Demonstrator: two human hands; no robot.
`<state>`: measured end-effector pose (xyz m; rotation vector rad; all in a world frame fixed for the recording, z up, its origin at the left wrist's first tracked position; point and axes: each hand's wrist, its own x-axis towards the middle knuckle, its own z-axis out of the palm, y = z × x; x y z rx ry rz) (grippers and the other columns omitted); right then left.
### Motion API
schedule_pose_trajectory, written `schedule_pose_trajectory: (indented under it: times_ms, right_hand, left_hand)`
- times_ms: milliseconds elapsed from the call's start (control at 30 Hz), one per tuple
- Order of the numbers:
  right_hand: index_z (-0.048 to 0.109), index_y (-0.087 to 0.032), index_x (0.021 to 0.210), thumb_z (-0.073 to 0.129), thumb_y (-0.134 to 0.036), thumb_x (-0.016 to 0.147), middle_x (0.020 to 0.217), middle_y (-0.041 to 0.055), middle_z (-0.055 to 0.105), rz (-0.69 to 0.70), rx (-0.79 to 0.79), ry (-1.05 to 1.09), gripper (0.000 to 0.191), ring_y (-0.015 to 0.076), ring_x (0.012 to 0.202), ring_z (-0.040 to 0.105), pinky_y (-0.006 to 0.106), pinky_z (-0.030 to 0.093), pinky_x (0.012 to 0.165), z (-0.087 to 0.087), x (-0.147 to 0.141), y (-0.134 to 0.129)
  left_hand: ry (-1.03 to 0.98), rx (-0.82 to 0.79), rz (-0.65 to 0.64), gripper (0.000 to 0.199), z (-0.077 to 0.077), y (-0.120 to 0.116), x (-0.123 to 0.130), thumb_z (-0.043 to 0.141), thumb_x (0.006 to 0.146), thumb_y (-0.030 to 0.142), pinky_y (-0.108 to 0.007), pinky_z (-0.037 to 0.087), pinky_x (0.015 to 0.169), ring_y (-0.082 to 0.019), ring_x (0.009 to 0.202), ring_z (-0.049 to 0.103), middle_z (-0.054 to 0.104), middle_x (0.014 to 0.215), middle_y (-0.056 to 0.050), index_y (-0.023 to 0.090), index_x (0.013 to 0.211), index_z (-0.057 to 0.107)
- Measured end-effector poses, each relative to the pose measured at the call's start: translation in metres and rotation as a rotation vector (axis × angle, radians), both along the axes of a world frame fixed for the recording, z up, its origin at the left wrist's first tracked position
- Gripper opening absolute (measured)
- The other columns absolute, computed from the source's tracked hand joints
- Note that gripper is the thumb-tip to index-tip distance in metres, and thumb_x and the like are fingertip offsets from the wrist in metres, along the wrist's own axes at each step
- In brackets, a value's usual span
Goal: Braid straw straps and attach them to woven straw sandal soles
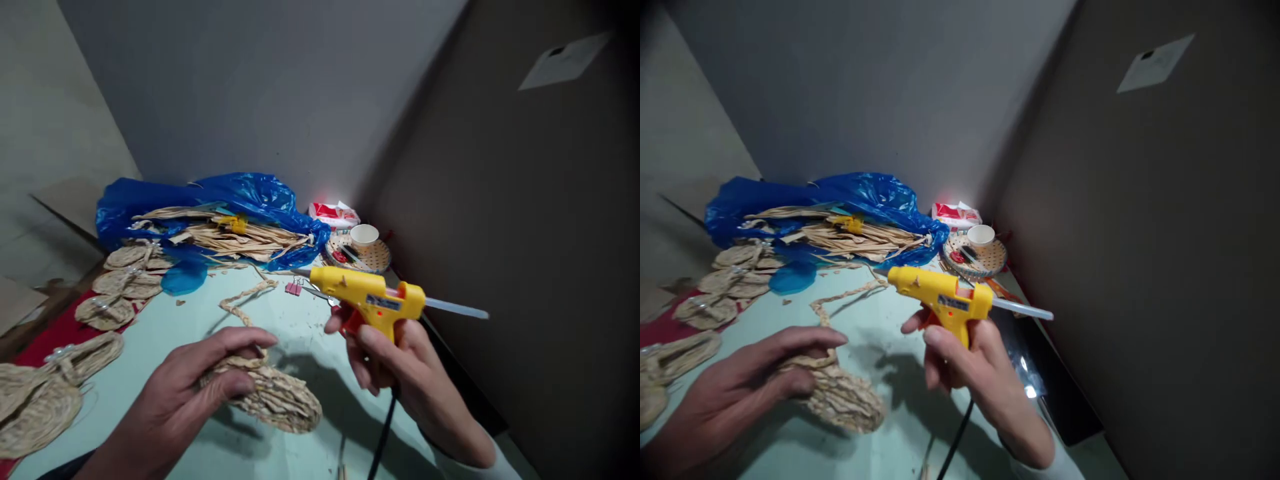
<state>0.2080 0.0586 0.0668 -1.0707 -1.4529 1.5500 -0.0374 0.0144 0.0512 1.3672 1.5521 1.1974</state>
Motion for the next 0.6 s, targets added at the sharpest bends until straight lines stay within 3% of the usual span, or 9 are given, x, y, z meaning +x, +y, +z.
schedule_pose_trajectory:
  times_ms: [67, 167, 267, 367, 600]
  right_hand:
    - [0.076, -0.017, 0.096, 0.059, -0.066, 0.092, 0.051, -0.0014, 0.052, 0.052, -0.057, -0.001, 0.052, 0.0081, 0.044, 0.035, 0.022, 0.024, 0.045, 0.001, 0.013, -0.008]
    - [0.080, -0.018, 0.084, 0.062, -0.074, 0.083, 0.051, -0.0007, 0.048, 0.173, -0.154, 0.008, 0.059, 0.0101, 0.044, 0.036, 0.025, 0.027, 0.045, 0.002, 0.025, -0.015]
    - [0.083, -0.022, 0.087, 0.065, -0.073, 0.081, 0.067, 0.0048, 0.065, 0.287, -0.098, -0.101, 0.055, 0.0160, 0.056, 0.050, 0.027, 0.038, 0.050, 0.007, 0.031, -0.016]
    - [0.082, -0.025, 0.092, 0.065, -0.067, 0.086, 0.087, 0.0079, 0.076, 0.292, 0.024, -0.164, 0.046, 0.0212, 0.070, 0.061, 0.027, 0.045, 0.054, 0.011, 0.032, -0.013]
    - [0.082, -0.027, 0.089, 0.071, -0.054, 0.087, 0.071, 0.0039, 0.072, 0.204, 0.109, -0.177, 0.029, 0.0181, 0.056, 0.057, 0.025, 0.046, 0.046, 0.009, 0.030, -0.017]
  left_hand:
    - [-0.031, 0.002, 0.020, 0.011, 0.006, 0.001, -0.003, 0.079, 0.069, 0.048, -0.019, 0.052, 0.064, -0.020, 0.073, 0.071, 0.081, 0.082, 0.008, 0.049, 0.080, 0.082]
    - [-0.023, 0.037, 0.037, 0.012, 0.011, 0.002, -0.009, 0.082, 0.066, 0.046, -0.020, 0.051, 0.064, -0.020, 0.071, 0.069, 0.080, 0.080, 0.007, 0.047, 0.078, 0.083]
    - [0.007, 0.045, 0.047, 0.012, 0.012, 0.002, -0.011, 0.084, 0.063, 0.048, -0.020, 0.052, 0.070, -0.021, 0.075, 0.069, 0.080, 0.078, 0.006, 0.046, 0.075, 0.083]
    - [0.029, 0.032, 0.037, 0.013, 0.013, 0.001, -0.010, 0.085, 0.061, 0.050, -0.020, 0.052, 0.073, -0.021, 0.077, 0.070, 0.081, 0.079, 0.007, 0.047, 0.073, 0.083]
    - [0.047, 0.037, 0.038, 0.013, 0.012, -0.002, -0.010, 0.084, 0.063, 0.042, -0.019, 0.051, 0.073, -0.021, 0.078, 0.071, 0.081, 0.080, 0.008, 0.048, 0.074, 0.083]
